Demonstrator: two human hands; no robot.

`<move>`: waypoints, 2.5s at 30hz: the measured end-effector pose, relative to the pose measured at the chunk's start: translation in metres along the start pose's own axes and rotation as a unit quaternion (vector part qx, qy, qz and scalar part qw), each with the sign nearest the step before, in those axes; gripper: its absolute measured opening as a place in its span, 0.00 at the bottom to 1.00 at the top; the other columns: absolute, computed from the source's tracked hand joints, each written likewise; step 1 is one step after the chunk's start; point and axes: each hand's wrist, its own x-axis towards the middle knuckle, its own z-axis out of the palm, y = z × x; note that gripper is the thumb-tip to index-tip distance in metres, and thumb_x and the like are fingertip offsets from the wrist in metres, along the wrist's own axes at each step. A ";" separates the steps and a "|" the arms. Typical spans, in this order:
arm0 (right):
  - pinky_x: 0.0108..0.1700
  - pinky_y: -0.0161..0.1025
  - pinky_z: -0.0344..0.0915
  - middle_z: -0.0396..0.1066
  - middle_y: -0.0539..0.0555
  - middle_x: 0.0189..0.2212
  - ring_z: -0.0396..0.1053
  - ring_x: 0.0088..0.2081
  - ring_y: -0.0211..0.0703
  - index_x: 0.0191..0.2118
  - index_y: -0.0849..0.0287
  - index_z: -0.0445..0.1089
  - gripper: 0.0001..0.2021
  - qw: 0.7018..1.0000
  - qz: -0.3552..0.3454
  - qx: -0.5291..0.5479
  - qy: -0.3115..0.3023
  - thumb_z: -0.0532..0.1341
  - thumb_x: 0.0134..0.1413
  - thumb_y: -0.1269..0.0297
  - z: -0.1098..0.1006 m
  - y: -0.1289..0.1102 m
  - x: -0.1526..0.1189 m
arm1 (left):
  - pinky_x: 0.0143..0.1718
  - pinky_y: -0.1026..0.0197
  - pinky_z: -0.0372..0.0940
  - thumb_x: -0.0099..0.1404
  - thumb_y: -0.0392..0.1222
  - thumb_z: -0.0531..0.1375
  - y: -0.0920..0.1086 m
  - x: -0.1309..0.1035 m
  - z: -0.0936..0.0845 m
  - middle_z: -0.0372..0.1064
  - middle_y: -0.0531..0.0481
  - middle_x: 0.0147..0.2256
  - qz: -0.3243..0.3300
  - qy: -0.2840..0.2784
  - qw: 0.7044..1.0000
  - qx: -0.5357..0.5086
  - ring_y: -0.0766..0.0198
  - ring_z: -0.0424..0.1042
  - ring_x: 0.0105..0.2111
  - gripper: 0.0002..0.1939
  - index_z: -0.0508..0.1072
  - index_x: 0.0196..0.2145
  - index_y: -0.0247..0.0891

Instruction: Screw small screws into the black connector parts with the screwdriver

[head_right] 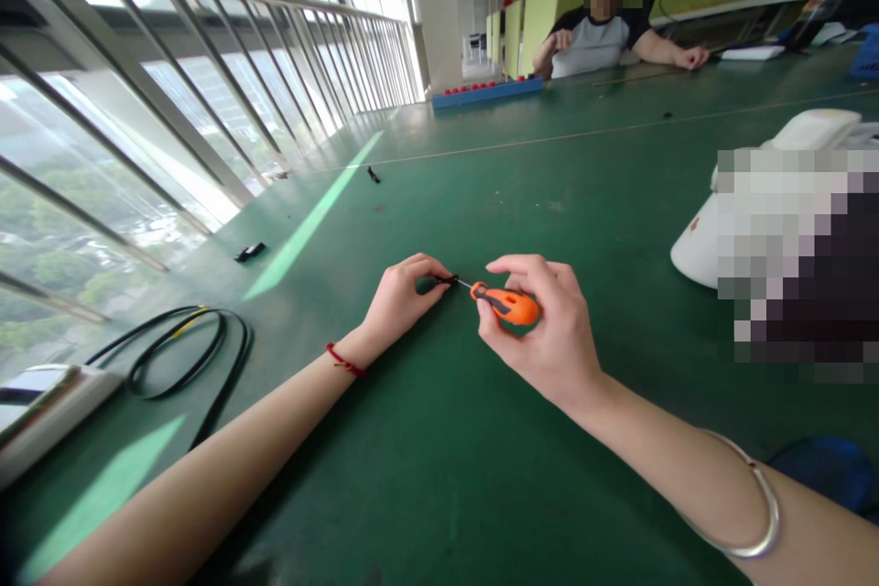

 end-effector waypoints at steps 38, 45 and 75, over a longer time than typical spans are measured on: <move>0.29 0.37 0.66 0.68 0.50 0.26 0.67 0.27 0.40 0.35 0.55 0.66 0.05 0.999 0.008 0.022 -0.032 0.60 0.50 0.68 0.002 0.004 -0.003 | 0.41 0.62 0.67 0.59 0.33 0.57 0.000 0.000 -0.005 0.71 0.50 0.37 -0.033 -0.018 0.999 -0.029 0.64 0.71 0.37 0.06 0.73 0.33 0.38; 0.33 0.42 0.67 0.65 0.49 0.26 0.66 0.26 0.40 0.44 0.56 0.63 0.16 0.999 -0.038 -0.010 -0.021 0.62 0.46 0.66 0.001 0.003 -0.002 | 0.40 0.61 0.67 0.60 0.32 0.57 0.002 0.001 -0.005 0.71 0.49 0.38 -0.021 -0.022 0.999 -0.019 0.64 0.71 0.36 0.06 0.72 0.34 0.38; 0.34 0.43 0.67 0.65 0.54 0.33 0.67 0.33 0.44 0.50 0.57 0.59 0.22 0.996 -0.084 0.003 -0.008 0.62 0.48 0.67 0.001 0.006 -0.002 | 0.41 0.61 0.68 0.60 0.32 0.57 -0.001 0.000 -0.002 0.71 0.50 0.38 -0.020 -0.033 0.999 -0.027 0.63 0.71 0.36 0.07 0.73 0.34 0.39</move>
